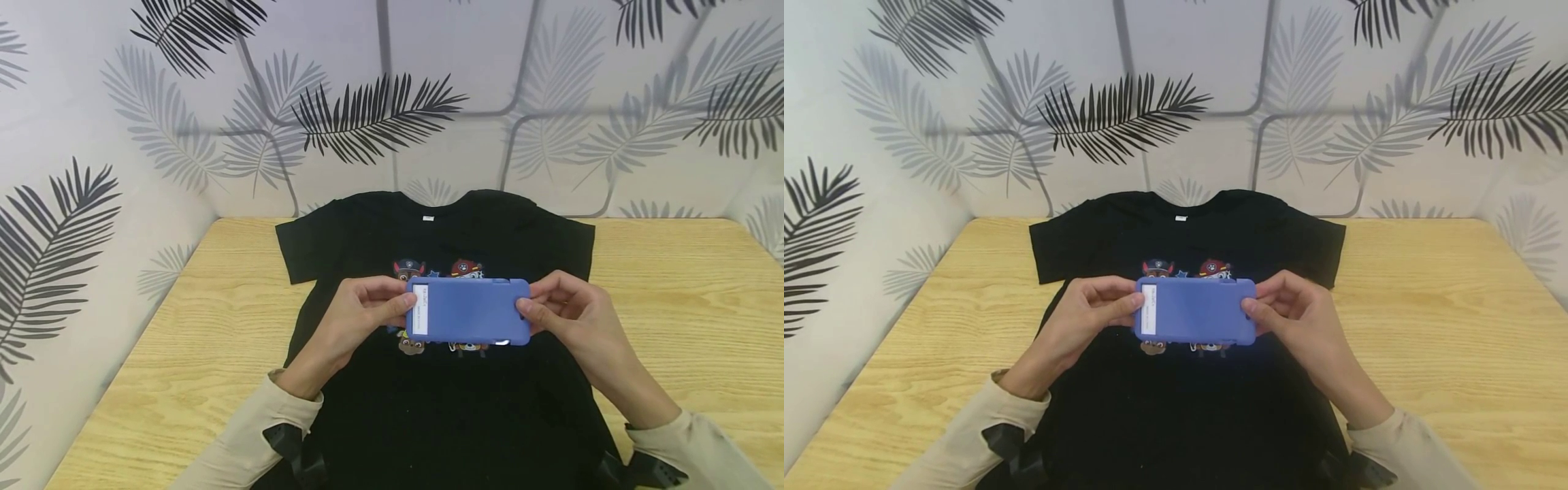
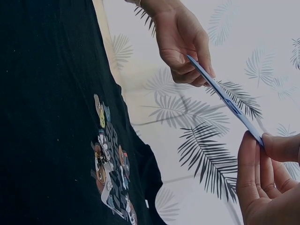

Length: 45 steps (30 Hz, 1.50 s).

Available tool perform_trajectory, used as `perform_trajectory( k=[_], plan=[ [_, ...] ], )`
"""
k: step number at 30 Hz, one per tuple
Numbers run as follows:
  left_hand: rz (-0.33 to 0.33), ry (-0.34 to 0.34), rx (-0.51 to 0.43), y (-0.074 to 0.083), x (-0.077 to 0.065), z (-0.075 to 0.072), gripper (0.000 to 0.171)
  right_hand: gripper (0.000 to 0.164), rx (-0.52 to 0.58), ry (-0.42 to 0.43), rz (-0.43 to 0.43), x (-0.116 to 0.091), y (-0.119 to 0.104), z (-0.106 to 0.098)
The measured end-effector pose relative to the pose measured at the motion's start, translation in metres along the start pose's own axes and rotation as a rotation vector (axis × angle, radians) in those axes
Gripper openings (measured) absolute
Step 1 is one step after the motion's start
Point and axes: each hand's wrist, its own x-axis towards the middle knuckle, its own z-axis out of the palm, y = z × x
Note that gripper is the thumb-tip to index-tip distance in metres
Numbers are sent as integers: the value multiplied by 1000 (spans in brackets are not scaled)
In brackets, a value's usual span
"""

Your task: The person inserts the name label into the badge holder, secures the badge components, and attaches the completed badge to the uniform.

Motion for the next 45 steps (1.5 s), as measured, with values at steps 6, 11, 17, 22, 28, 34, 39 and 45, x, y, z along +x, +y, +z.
perform_trajectory(
  k=[6, 11, 17, 22, 28, 34, 39, 45],
  plan=[
    [4, -1, -6, 1, 0, 1, 25, 13, 7, 2, 0, 0, -1, 0],
    [3, 2, -5, 3, 0, 2, 25, 13, -3, 5, 3, -1, -1, 0],
    [7, 1, -4, 3, -1, 2, 25, 12, 3, 0, 2, -1, -1, 0],
    [15, -3, -16, 0, -2, 1, 25, 12, -3, -1, 3, -1, -1, 0],
    [19, -7, -16, 0, -1, 1, 25, 12, -2, -2, 1, -1, -2, 0],
    [16, -5, -15, 1, 0, 1, 25, 12, 10, -4, -6, -1, -2, -1],
    [16, -6, -3, 2, -1, 1, 26, 13, 13, -13, -7, -1, -2, -1],
    [15, -7, -1, 3, -2, 2, 26, 12, 16, -21, -13, -2, -1, -1]
  ],
)
